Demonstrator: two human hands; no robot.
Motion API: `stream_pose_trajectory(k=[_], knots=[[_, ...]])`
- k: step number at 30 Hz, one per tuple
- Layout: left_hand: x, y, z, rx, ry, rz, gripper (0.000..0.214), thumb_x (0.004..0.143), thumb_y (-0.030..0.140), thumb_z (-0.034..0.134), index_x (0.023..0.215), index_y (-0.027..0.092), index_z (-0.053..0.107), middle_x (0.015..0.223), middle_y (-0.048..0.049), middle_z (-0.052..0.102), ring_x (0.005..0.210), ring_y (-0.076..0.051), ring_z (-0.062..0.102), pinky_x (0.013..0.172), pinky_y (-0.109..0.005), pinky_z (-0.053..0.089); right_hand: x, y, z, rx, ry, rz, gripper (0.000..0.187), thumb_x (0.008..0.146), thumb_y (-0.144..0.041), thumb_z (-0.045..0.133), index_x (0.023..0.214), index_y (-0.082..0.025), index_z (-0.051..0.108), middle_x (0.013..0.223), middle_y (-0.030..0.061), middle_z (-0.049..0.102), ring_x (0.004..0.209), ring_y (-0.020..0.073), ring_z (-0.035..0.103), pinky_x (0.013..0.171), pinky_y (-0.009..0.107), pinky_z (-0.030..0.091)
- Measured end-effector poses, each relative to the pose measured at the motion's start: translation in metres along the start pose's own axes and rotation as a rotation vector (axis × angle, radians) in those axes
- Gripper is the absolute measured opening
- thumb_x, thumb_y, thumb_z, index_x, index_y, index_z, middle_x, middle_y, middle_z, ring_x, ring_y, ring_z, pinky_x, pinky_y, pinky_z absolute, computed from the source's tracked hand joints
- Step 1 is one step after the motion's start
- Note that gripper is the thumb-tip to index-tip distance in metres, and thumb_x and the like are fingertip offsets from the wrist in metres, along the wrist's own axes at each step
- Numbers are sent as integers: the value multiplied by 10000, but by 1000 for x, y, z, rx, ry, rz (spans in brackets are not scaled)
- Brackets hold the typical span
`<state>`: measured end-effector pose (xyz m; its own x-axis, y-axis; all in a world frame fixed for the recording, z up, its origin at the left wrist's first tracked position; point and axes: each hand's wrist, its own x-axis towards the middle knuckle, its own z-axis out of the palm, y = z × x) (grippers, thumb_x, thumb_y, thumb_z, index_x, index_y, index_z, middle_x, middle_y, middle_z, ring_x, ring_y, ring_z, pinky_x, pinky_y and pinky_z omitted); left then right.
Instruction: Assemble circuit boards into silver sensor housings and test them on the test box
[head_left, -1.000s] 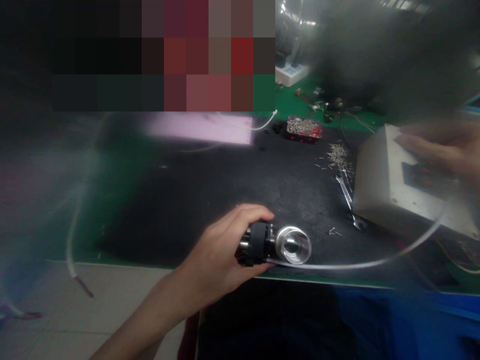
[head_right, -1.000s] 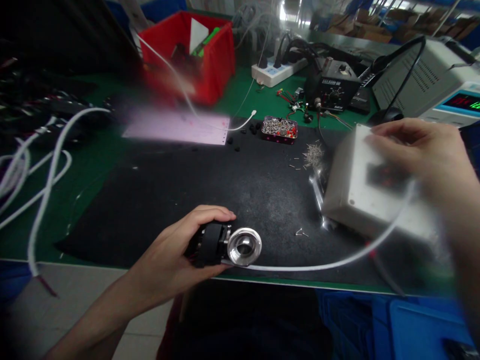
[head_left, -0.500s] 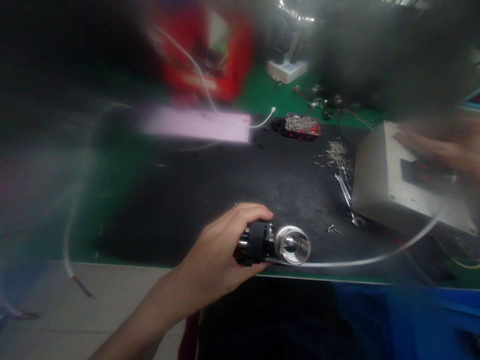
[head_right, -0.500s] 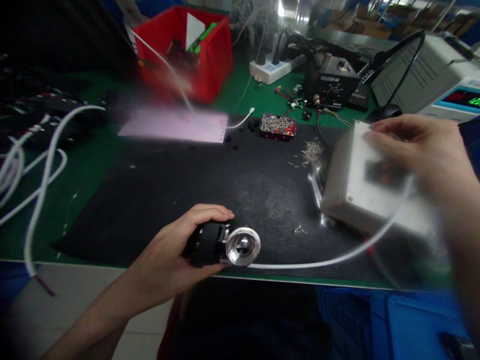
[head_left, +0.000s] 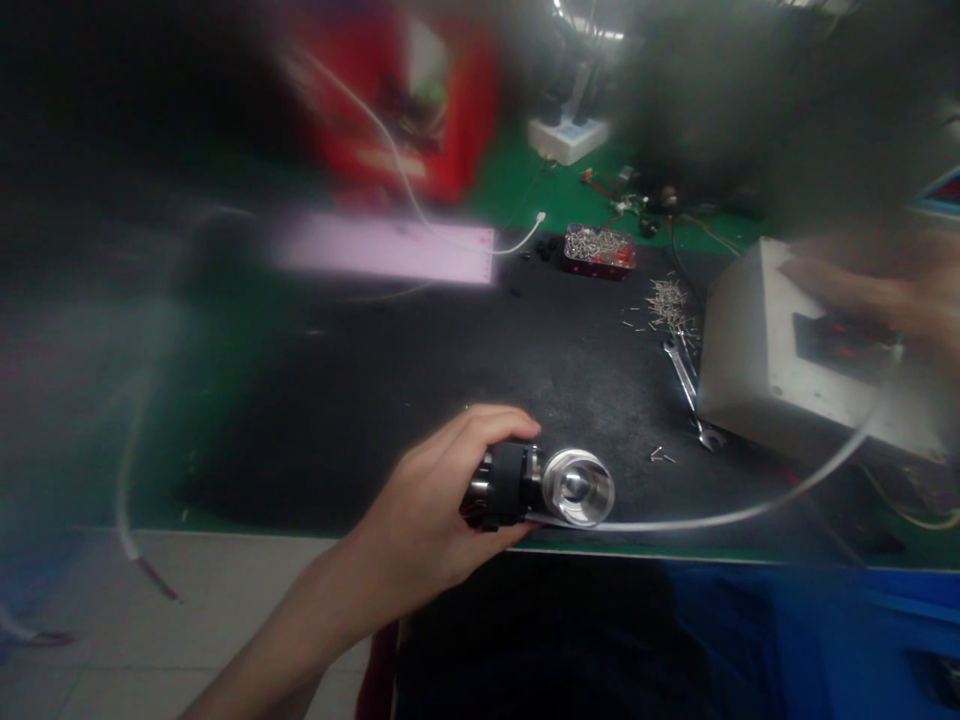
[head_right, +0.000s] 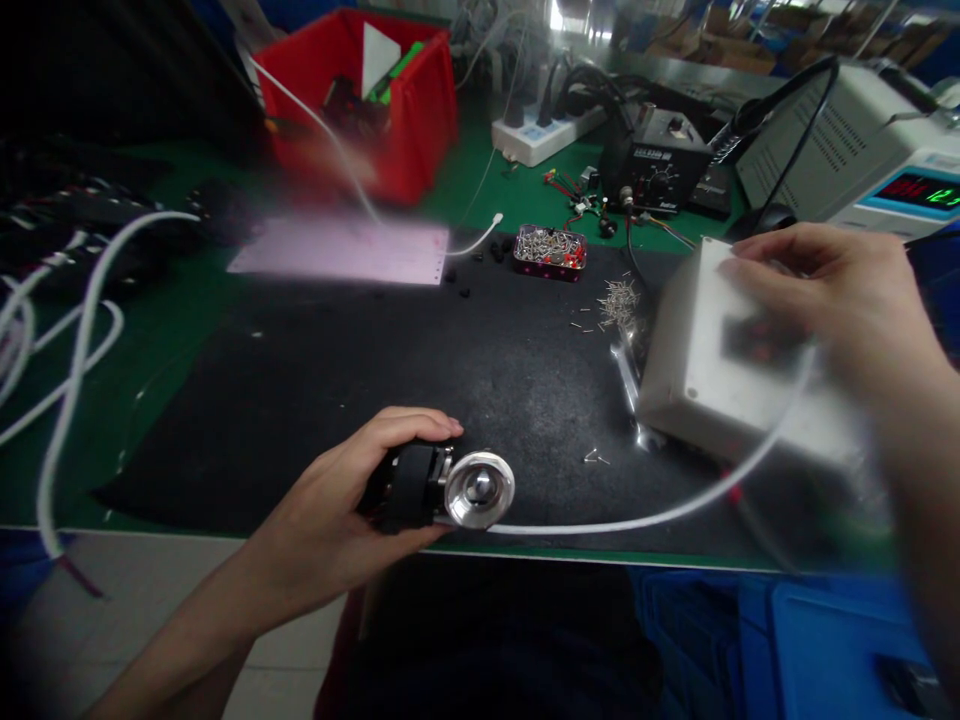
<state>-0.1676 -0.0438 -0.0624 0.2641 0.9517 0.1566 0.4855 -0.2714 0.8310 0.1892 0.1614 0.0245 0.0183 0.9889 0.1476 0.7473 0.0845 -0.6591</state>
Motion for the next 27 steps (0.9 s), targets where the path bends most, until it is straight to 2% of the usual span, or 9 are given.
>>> stream_pose_trajectory(k=[4,10,16,22,27], knots=[[0,1,-1,1,0,5,565,869,217,811,1350,264,519,1371,-67,621,1295,-239,599,1101,-413,499,4,5,-1,-39,11,-66,389,715,-459,891,989,-190,826,962,116,740,726,204,671,447,223,492],[1,-1,0,-5,-4,-7,568,870,229,815,1354,259,520,1382,-65,614,1313,-231,587,1116,-403,491,2,4,-1,-33,1,-38,419,719,-465,885,1024,-186,817,944,111,738,733,197,663,464,223,490],[0,0,0,0,-3,-8,540,883,243,801,1346,266,526,1373,-83,624,1294,-262,604,1085,-441,514,6,9,-1,-36,29,-55,438,675,-492,904,993,-201,827,959,110,742,719,205,665,461,237,489],[1,0,0,-2,-1,6,546,883,223,801,1351,253,521,1375,-71,617,1308,-229,591,1113,-393,494,10,13,-2,-59,6,-119,382,715,-480,885,947,-184,818,999,122,738,733,203,659,468,243,472],[1,0,0,-14,-4,3,568,868,222,821,1353,252,526,1377,-62,617,1313,-221,587,1118,-378,488,7,11,-1,-48,21,-95,393,703,-489,877,956,-197,812,1024,108,742,774,210,661,480,243,471]])
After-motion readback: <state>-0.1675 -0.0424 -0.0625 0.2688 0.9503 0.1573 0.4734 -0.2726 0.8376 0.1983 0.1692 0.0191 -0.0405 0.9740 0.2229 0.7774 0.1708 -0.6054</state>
